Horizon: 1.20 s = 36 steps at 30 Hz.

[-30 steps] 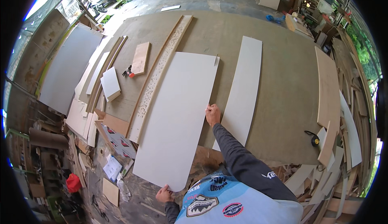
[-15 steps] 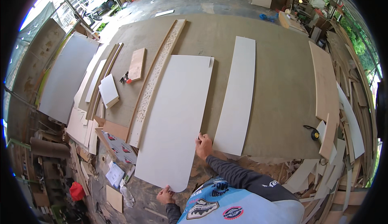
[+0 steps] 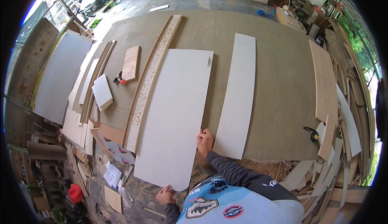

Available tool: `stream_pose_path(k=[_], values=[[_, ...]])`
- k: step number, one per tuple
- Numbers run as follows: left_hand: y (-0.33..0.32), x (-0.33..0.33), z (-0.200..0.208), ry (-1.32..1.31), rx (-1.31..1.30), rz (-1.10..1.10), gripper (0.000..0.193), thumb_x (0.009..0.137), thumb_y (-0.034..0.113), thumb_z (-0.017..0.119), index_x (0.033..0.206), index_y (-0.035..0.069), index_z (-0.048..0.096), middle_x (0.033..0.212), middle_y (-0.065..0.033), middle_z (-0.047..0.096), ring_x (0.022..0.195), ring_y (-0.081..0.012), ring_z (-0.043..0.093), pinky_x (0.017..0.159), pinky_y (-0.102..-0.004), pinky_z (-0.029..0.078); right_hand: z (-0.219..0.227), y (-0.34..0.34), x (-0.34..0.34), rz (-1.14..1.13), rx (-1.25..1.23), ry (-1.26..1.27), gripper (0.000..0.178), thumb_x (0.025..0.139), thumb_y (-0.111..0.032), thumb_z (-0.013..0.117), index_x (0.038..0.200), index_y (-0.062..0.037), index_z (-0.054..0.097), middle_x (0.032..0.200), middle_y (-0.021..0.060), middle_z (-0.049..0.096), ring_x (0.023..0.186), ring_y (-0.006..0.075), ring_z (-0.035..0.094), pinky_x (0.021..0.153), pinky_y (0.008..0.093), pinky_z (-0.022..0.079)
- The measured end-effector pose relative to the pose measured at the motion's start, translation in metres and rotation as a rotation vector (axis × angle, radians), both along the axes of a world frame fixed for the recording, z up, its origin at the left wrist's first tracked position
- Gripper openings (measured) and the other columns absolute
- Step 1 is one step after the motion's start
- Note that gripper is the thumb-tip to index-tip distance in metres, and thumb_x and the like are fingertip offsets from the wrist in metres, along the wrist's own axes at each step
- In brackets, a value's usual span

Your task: The person measures and marks wooden boards on a workbench using a measuring tape and a pencil, turning the boards over to mark different sides and checking their dimensions.

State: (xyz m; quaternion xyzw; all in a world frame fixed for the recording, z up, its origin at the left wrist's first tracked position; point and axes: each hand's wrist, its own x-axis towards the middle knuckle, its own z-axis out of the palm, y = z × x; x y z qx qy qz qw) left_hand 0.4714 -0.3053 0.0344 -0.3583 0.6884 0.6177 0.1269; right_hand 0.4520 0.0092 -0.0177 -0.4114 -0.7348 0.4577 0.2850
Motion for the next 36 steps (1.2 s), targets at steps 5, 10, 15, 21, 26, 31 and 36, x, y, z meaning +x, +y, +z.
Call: stream_pose_path(k=[5,10,15,21,26,31,36], values=[[0.015,-0.011,0.000,0.005,0.052,-0.027,0.015,0.085,-0.003,0.072,0.087,-0.010,0.059,0.078,-0.0212,0.068,0.060,-0.0287,0.070,0.050,-0.0407,0.062,0.001,0.019,-0.014,-0.026,-0.040,0.025,0.010,0.090,-0.004,0.067,0.090,0.0060,0.066,0.081,0.0149,0.050,0.071,0.0337,0.056,0.065,0.0437,0.045],[0.040,-0.029,-0.008,0.030,0.086,-0.073,0.015,0.085,-0.004,0.072,0.085,-0.010,0.058,0.079,-0.0229,0.069,0.060,-0.0302,0.071,0.050,-0.0412,0.062,-0.006,0.050,-0.032,-0.057,0.037,0.074,0.010,0.087,-0.004,0.069,0.086,0.0053,0.067,0.081,0.0160,0.053,0.072,0.0345,0.057,0.064,0.0446,0.046],[0.068,-0.046,-0.010,0.032,0.115,-0.086,0.015,0.084,-0.006,0.071,0.083,-0.009,0.057,0.078,-0.0237,0.069,0.060,-0.0316,0.072,0.049,-0.0413,0.062,-0.019,0.082,-0.050,-0.057,0.128,0.020,0.010,0.083,-0.006,0.071,0.084,0.0032,0.068,0.083,0.0164,0.056,0.075,0.0362,0.059,0.067,0.0473,0.047],[0.094,-0.065,-0.022,0.066,0.154,-0.139,0.018,0.086,-0.002,0.074,0.085,-0.009,0.057,0.078,-0.0227,0.068,0.058,-0.0282,0.069,0.051,-0.0410,0.061,-0.025,0.122,-0.068,-0.069,0.285,0.002,0.013,0.080,-0.007,0.075,0.087,0.0023,0.069,0.082,0.0174,0.059,0.074,0.0341,0.061,0.066,0.0452,0.048],[0.102,-0.064,-0.021,0.091,0.122,-0.140,0.022,0.087,0.002,0.077,0.086,-0.008,0.057,0.080,-0.0221,0.068,0.063,-0.0278,0.070,0.052,-0.0414,0.063,-0.007,0.117,-0.057,-0.053,0.137,0.118,0.016,0.081,-0.009,0.074,0.094,-0.0002,0.072,0.085,0.0199,0.063,0.076,0.0368,0.063,0.068,0.0470,0.050],[0.096,-0.064,-0.024,0.113,0.127,-0.123,0.024,0.086,0.002,0.078,0.083,-0.005,0.055,0.079,-0.0214,0.068,0.061,-0.0280,0.070,0.051,-0.0423,0.064,0.000,0.009,-0.001,0.054,0.140,-0.007,0.026,0.087,-0.011,0.071,0.107,0.0043,0.070,0.083,0.0188,0.059,0.076,0.0357,0.060,0.068,0.0453,0.049],[0.103,-0.065,-0.018,0.094,0.121,-0.155,0.024,0.085,0.001,0.077,0.082,-0.005,0.054,0.080,-0.0215,0.067,0.060,-0.0277,0.069,0.051,-0.0434,0.064,0.000,-0.014,0.009,0.005,0.101,0.042,0.020,0.092,-0.005,0.067,0.108,0.0065,0.068,0.084,0.0152,0.053,0.070,0.0304,0.056,0.064,0.0415,0.046]])
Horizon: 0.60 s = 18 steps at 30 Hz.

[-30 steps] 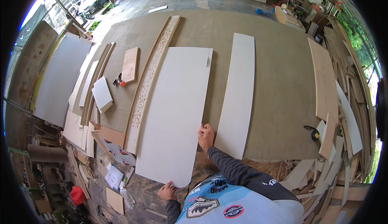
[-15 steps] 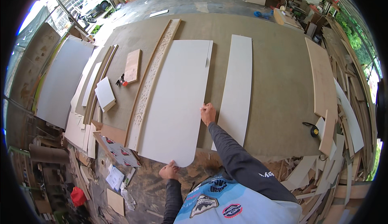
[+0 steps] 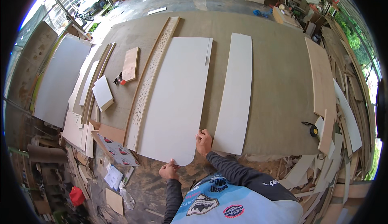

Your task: The person measures and marks wooden boards on a workbench using a measuring tape and a pencil, turning the boards over to mark different sides and checking their dimensions.

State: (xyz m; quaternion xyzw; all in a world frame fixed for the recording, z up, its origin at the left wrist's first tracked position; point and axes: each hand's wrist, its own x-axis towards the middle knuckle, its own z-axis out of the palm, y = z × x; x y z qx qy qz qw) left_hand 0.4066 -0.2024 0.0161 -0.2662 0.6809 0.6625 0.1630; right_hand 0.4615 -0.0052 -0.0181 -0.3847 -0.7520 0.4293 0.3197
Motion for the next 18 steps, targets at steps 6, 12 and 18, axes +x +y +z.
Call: stream_pose_path(k=[6,12,18], values=[[0.019,-0.014,0.002,-0.018,-0.027,-0.019,0.024,0.085,-0.002,0.076,0.082,-0.006,0.053,0.077,-0.0218,0.066,0.059,-0.0284,0.069,0.050,-0.0429,0.064,0.002,0.017,-0.015,-0.046,-0.002,0.039,0.016,0.092,-0.002,0.067,0.104,0.0071,0.067,0.083,0.0113,0.050,0.064,0.0232,0.053,0.060,0.0358,0.044],[0.056,-0.036,0.008,-0.005,-0.084,-0.104,0.025,0.085,-0.002,0.076,0.083,-0.006,0.052,0.077,-0.0220,0.066,0.060,-0.0286,0.069,0.048,-0.0426,0.064,0.004,0.052,-0.037,-0.093,-0.016,0.047,0.010,0.092,-0.002,0.067,0.094,0.0076,0.067,0.081,0.0107,0.050,0.063,0.0228,0.053,0.059,0.0356,0.044],[0.090,-0.055,0.003,0.003,-0.042,-0.108,0.024,0.085,-0.003,0.076,0.084,-0.009,0.052,0.082,-0.0251,0.066,0.060,-0.0296,0.069,0.049,-0.0426,0.065,-0.009,0.088,-0.056,-0.106,0.036,0.018,0.008,0.084,-0.002,0.066,0.090,0.0035,0.067,0.083,0.0150,0.054,0.073,0.0335,0.059,0.065,0.0440,0.047]])
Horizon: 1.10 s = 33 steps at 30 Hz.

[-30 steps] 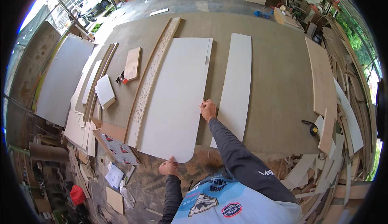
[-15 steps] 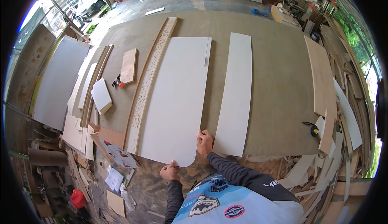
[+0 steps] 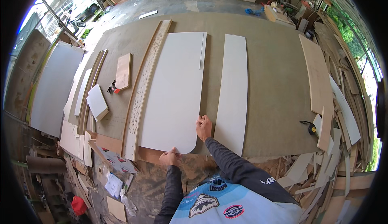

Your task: The person measures and marks wooden boards on a workbench using a measuring tape and a pencil, turning the boards over to mark different sides and checking their dimensions.

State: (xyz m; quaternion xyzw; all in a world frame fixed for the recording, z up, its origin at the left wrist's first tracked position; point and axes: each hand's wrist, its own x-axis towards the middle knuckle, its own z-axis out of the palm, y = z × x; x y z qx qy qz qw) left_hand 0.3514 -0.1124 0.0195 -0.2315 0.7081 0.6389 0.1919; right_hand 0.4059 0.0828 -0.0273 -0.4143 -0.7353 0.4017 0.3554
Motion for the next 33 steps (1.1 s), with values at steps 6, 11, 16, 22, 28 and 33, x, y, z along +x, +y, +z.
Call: stream_pose_path(k=[6,11,16,22,28,33], values=[[0.025,-0.014,0.001,0.018,-0.028,-0.039,0.024,0.086,-0.002,0.075,0.084,-0.011,0.053,0.083,-0.0254,0.066,0.059,-0.0290,0.069,0.049,-0.0386,0.064,-0.009,0.029,-0.019,-0.001,0.113,-0.077,0.009,0.088,-0.005,0.069,0.090,0.0034,0.069,0.084,0.0142,0.057,0.074,0.0304,0.060,0.065,0.0423,0.048],[0.008,-0.037,0.004,0.083,-0.240,-0.248,0.028,0.084,0.011,0.078,0.085,-0.010,0.059,0.082,-0.0237,0.068,0.058,-0.0294,0.069,0.049,-0.0392,0.060,-0.009,0.030,-0.024,0.094,0.019,-0.040,0.015,0.086,-0.004,0.070,0.099,0.0031,0.070,0.087,0.0143,0.059,0.079,0.0307,0.063,0.069,0.0405,0.052],[0.010,-0.052,0.060,0.663,-0.865,-0.995,0.062,0.068,0.017,0.080,0.124,-0.001,0.059,0.130,-0.0308,0.055,0.127,-0.0375,0.053,0.104,-0.0474,0.044,-0.004,0.023,0.015,0.201,-0.038,-0.007,0.055,0.080,-0.011,0.076,0.129,0.0076,0.059,0.111,0.0181,0.063,0.098,0.0306,0.064,0.082,0.0376,0.054],[-0.005,-0.103,0.049,1.068,-1.170,-1.661,0.125,0.059,0.007,0.078,0.163,0.014,0.010,0.165,-0.0322,0.007,0.152,-0.0517,0.013,0.122,-0.0576,0.021,0.049,-0.076,0.069,0.354,0.148,-0.336,0.096,0.074,-0.043,0.081,0.149,0.0038,0.042,0.147,0.0188,0.050,0.136,0.0333,0.039,0.115,0.0466,0.031],[0.029,-0.118,0.066,0.925,-1.132,-1.804,0.136,0.057,0.019,0.086,0.165,0.019,0.003,0.164,-0.0358,0.005,0.148,-0.0601,0.013,0.112,-0.0735,0.027,0.036,-0.088,0.066,0.204,0.247,-0.520,0.097,0.080,-0.051,0.077,0.156,-0.0053,0.036,0.159,0.0085,0.041,0.145,0.0300,0.029,0.116,0.0524,0.021],[0.031,-0.126,0.064,0.867,-1.186,-1.843,0.136,0.058,0.025,0.088,0.165,0.018,0.004,0.162,-0.0384,0.007,0.147,-0.0620,0.015,0.108,-0.0757,0.032,0.036,-0.083,0.064,0.192,0.296,-0.520,0.088,0.081,-0.046,0.077,0.152,-0.0063,0.044,0.157,0.0041,0.046,0.146,0.0277,0.030,0.114,0.0532,0.021]])
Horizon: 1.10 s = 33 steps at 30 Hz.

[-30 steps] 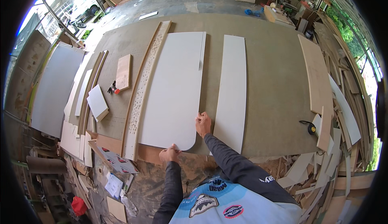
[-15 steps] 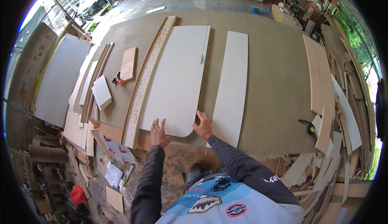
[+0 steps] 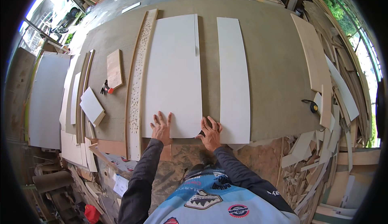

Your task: The person measures and marks wooden boards on a workbench using a measuring tape and a pencil, turning the boards over to mark different sides and checking their dimensions.

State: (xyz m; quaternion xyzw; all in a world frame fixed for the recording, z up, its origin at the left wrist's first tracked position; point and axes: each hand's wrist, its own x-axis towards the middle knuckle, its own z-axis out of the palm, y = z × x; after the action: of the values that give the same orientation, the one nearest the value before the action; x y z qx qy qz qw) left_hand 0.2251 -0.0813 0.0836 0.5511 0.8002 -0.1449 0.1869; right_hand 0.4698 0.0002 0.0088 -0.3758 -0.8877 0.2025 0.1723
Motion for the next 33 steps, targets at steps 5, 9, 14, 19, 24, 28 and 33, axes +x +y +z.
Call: stream_pose_path(k=[5,9,14,19,24,28,33], values=[[0.020,-0.005,0.007,-0.019,0.007,0.005,0.136,0.059,0.025,0.088,0.165,0.016,0.004,0.162,-0.0392,0.008,0.148,-0.0612,0.014,0.108,-0.0746,0.032,0.003,0.016,-0.008,-0.012,0.014,-0.010,0.087,0.080,-0.046,0.078,0.151,-0.0076,0.045,0.155,0.0043,0.049,0.145,0.0269,0.033,0.114,0.0537,0.021],[0.036,-0.015,0.010,-0.003,-0.002,0.000,0.135,0.059,0.025,0.088,0.165,0.016,0.003,0.162,-0.0390,0.007,0.148,-0.0606,0.014,0.109,-0.0736,0.032,0.005,0.033,-0.020,-0.021,-0.014,0.004,0.087,0.080,-0.047,0.077,0.151,-0.0078,0.046,0.155,0.0043,0.049,0.144,0.0276,0.033,0.114,0.0537,0.020],[0.059,-0.023,0.011,0.021,-0.017,0.018,0.137,0.058,0.024,0.088,0.165,0.016,0.002,0.162,-0.0380,0.007,0.148,-0.0595,0.014,0.110,-0.0726,0.032,0.000,0.054,-0.030,0.003,0.013,-0.001,0.092,0.081,-0.051,0.075,0.154,-0.0080,0.041,0.156,0.0054,0.047,0.143,0.0290,0.033,0.113,0.0531,0.020],[0.075,-0.028,0.009,0.038,0.003,0.038,0.137,0.057,0.021,0.088,0.165,0.017,0.003,0.163,-0.0369,0.008,0.149,-0.0581,0.015,0.111,-0.0717,0.031,0.003,0.072,-0.038,0.005,-0.018,0.032,0.090,0.081,-0.047,0.076,0.154,-0.0062,0.041,0.156,0.0059,0.047,0.141,0.0291,0.035,0.112,0.0527,0.021],[0.090,-0.035,0.009,0.036,0.023,0.049,0.134,0.058,0.017,0.085,0.165,0.017,0.004,0.163,-0.0367,0.008,0.150,-0.0574,0.014,0.112,-0.0716,0.031,0.006,0.087,-0.048,-0.009,-0.028,0.076,0.090,0.079,-0.042,0.079,0.152,-0.0051,0.042,0.156,0.0064,0.048,0.141,0.0285,0.034,0.112,0.0534,0.022],[0.102,-0.040,0.005,0.043,0.019,0.059,0.132,0.059,0.015,0.084,0.165,0.018,0.004,0.163,-0.0361,0.007,0.150,-0.0573,0.013,0.112,-0.0714,0.030,0.006,0.098,-0.052,-0.024,-0.044,0.041,0.092,0.078,-0.043,0.080,0.154,-0.0069,0.041,0.156,0.0059,0.048,0.140,0.0286,0.035,0.112,0.0532,0.022],[0.121,-0.047,0.006,0.032,0.021,0.070,0.133,0.059,0.014,0.084,0.165,0.019,0.003,0.164,-0.0343,0.006,0.151,-0.0558,0.012,0.113,-0.0710,0.029,0.004,0.116,-0.061,-0.044,-0.035,0.025,0.095,0.079,-0.049,0.078,0.155,-0.0094,0.039,0.156,0.0061,0.048,0.139,0.0285,0.037,0.113,0.0533,0.021]])
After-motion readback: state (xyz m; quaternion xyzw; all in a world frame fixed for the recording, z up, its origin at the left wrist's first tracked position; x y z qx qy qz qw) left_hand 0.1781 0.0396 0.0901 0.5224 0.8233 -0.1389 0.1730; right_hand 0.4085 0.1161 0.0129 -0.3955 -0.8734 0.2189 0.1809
